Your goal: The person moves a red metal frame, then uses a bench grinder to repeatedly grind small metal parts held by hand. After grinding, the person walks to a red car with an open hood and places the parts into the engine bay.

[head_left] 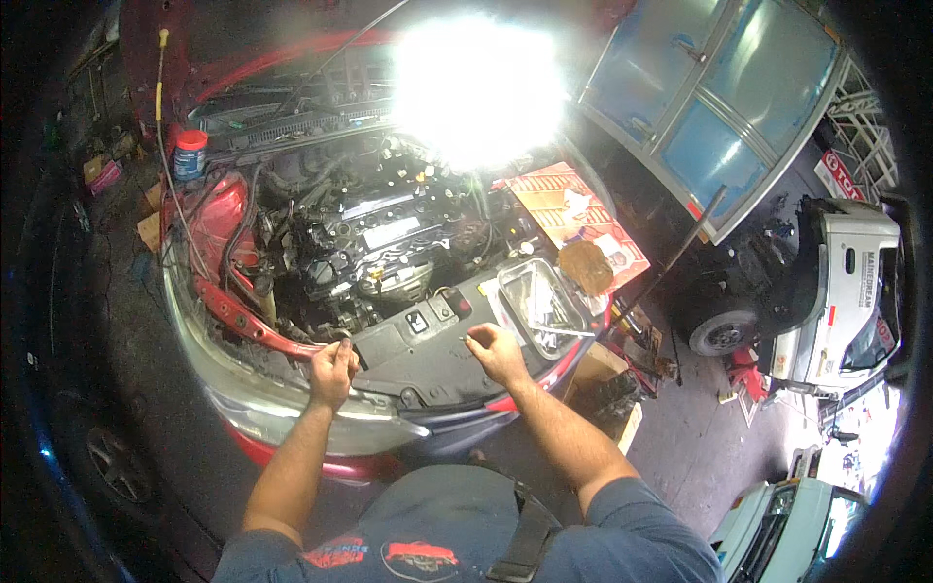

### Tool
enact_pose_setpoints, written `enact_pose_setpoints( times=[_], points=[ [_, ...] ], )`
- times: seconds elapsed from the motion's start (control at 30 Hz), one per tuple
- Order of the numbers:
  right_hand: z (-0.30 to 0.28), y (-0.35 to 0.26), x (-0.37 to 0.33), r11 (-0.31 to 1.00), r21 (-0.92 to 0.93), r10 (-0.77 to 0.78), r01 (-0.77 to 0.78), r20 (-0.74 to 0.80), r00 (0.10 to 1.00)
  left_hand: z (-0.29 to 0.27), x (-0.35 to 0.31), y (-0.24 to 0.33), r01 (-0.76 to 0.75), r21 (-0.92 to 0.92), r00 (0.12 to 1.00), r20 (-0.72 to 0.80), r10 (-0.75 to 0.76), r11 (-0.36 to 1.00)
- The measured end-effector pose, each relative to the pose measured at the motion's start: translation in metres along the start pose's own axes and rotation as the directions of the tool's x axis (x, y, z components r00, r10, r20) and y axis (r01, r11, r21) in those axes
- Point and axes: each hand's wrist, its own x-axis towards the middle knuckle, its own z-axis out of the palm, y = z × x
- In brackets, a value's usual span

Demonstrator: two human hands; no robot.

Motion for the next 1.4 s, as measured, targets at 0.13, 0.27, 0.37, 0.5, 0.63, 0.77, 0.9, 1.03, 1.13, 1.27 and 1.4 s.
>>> enact_pose_setpoints(
  times=[0.13,0.27,0.37,0.5,0.63,0.77,0.9,1.03,1.13,1.27,1.4],
  points=[
    [0.035,-0.005,0.099,0.993,-0.093,-0.067,0.067,0.008,0.998,-0.016,-0.003,-0.021,-0.025,0.257,1.000,0.014,0.022,0.966],
    [0.070,0.002,0.192,0.980,-0.174,-0.111,0.101,-0.045,0.993,-0.020,-0.006,-0.028,-0.138,0.403,0.990,0.055,0.127,0.905],
    [0.096,0.017,0.246,0.978,-0.201,-0.079,0.061,-0.083,0.993,-0.018,-0.002,-0.026,-0.137,0.369,0.991,0.058,0.124,0.919],
    [0.121,0.036,0.281,0.943,-0.322,-0.096,0.079,-0.038,0.995,-0.021,0.004,-0.024,-0.143,0.305,0.990,0.055,0.132,0.942],
    [0.129,0.041,0.287,0.896,-0.434,-0.098,0.089,0.003,0.995,-0.023,0.006,-0.023,-0.117,0.289,0.992,0.078,0.098,0.950],
    [0.125,0.037,0.296,0.830,-0.535,-0.106,0.159,0.130,0.986,-0.025,0.006,-0.023,-0.096,0.254,0.993,0.097,0.073,0.962],
    [0.128,0.034,0.312,0.731,-0.659,0.002,0.173,0.256,0.967,-0.025,0.008,-0.020,-0.077,0.242,0.994,0.088,0.057,0.967],
    [0.137,0.040,0.307,0.806,-0.592,0.045,0.007,0.073,0.996,-0.025,0.010,-0.016,-0.066,0.241,0.995,0.090,0.045,0.968],
    [0.138,0.044,0.309,0.808,-0.583,0.015,0.091,0.174,0.985,-0.025,0.009,-0.014,-0.054,0.239,0.996,0.077,0.036,0.970],
    [0.136,0.038,0.316,0.724,-0.677,0.014,0.131,0.205,0.979,-0.024,0.008,-0.015,-0.045,0.230,0.997,0.072,0.029,0.972],
    [0.138,0.026,0.311,0.619,-0.785,0.178,0.036,0.185,0.966,-0.023,0.009,-0.017,-0.092,0.203,0.995,0.064,0.080,0.975]
  ],
)
